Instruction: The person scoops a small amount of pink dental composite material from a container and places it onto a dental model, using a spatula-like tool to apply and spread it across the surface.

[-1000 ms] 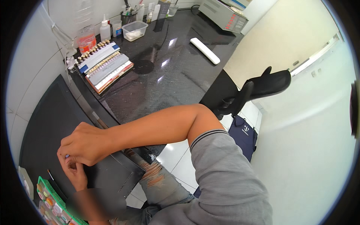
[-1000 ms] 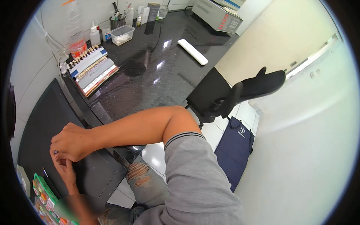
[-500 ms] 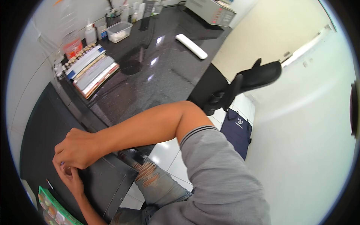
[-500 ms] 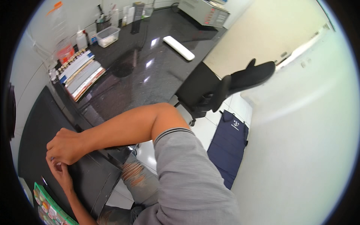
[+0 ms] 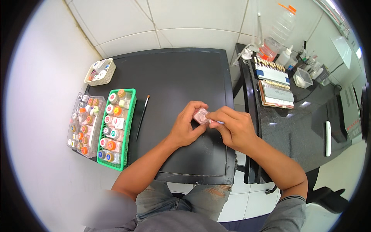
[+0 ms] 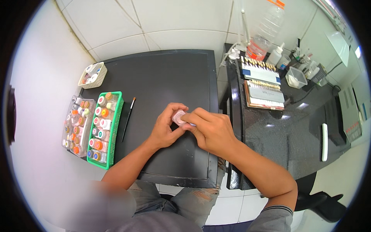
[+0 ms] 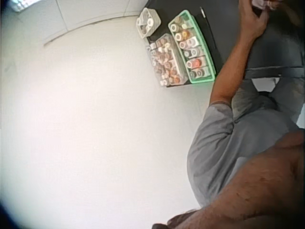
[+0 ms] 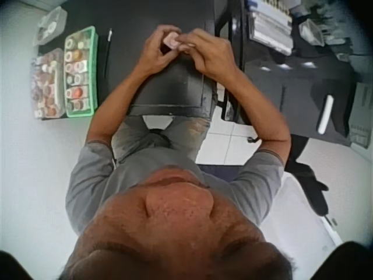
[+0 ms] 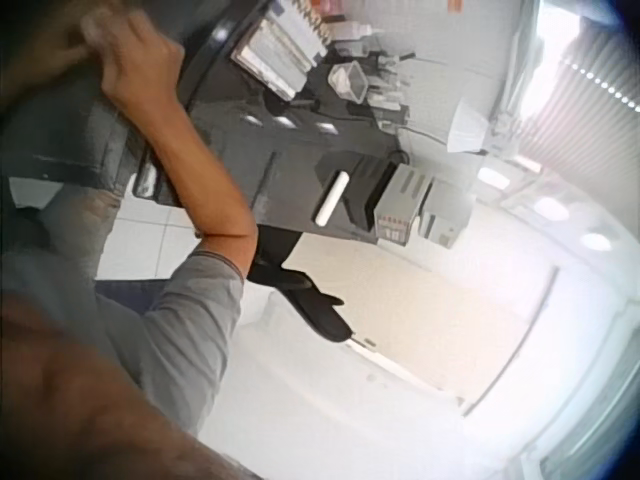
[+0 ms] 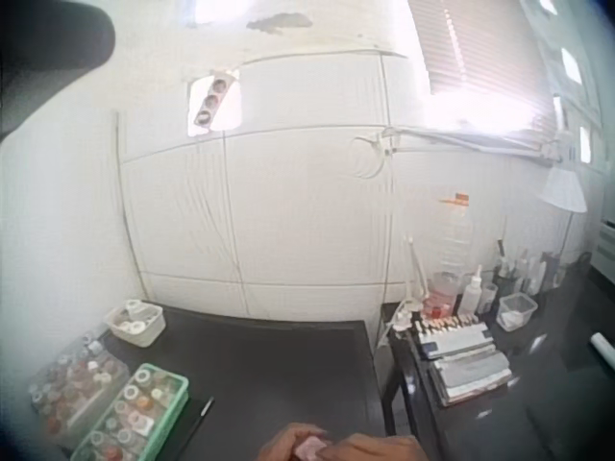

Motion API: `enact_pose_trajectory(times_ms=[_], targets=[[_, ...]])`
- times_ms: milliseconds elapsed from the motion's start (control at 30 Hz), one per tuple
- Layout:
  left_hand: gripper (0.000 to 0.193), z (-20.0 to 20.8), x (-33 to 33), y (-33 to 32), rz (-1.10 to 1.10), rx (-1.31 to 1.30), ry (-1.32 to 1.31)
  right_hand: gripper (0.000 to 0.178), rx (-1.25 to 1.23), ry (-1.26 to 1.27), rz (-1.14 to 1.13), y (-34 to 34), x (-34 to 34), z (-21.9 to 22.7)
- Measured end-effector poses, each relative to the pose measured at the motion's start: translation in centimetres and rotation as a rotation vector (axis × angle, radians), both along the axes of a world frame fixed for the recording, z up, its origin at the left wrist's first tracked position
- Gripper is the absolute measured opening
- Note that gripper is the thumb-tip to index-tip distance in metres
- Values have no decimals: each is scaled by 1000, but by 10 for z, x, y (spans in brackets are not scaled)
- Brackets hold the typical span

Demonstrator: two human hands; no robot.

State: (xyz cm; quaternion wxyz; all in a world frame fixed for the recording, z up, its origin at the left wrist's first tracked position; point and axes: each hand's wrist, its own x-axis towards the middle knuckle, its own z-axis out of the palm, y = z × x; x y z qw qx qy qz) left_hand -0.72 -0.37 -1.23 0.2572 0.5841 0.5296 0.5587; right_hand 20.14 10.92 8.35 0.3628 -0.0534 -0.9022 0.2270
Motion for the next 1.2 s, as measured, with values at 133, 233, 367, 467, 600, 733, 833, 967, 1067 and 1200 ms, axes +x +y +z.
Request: enact_pose_trajectory(times_ms=[133, 233, 367, 467, 600, 733, 833, 967, 1067, 1200], targets=[[61, -3, 5, 2, -13, 31, -69, 19, -14, 4, 55, -1, 5, 4], [58, -2, 11, 7, -1, 37, -26, 17, -3, 12, 3, 2, 5, -3], [64, -3, 6, 6, -44, -9, -90, 16, 69, 21, -7, 1, 3, 3], [65, -6, 6, 6, -32, 14, -104, 16, 68, -27, 7, -1, 4, 4], [67, 0, 8, 6, 2, 7, 43, 18, 33, -12, 3, 0, 5, 3], [68, -1, 10, 4, 16, -21, -94, 20, 53, 52, -25, -2, 3, 4], [69, -1, 9, 5, 7, -52, -135, 20, 91, -29, -4, -2, 3, -2], [77, -2, 5, 1, -9, -4, -71, 19, 57, 45, -14, -4, 3, 3], [74, 8, 8, 1, 1, 87, -31, 19, 41, 98, -7, -3, 6, 6], [69, 13, 12, 3, 3, 154, -117, 20, 22, 150, 5, -2, 6, 6]])
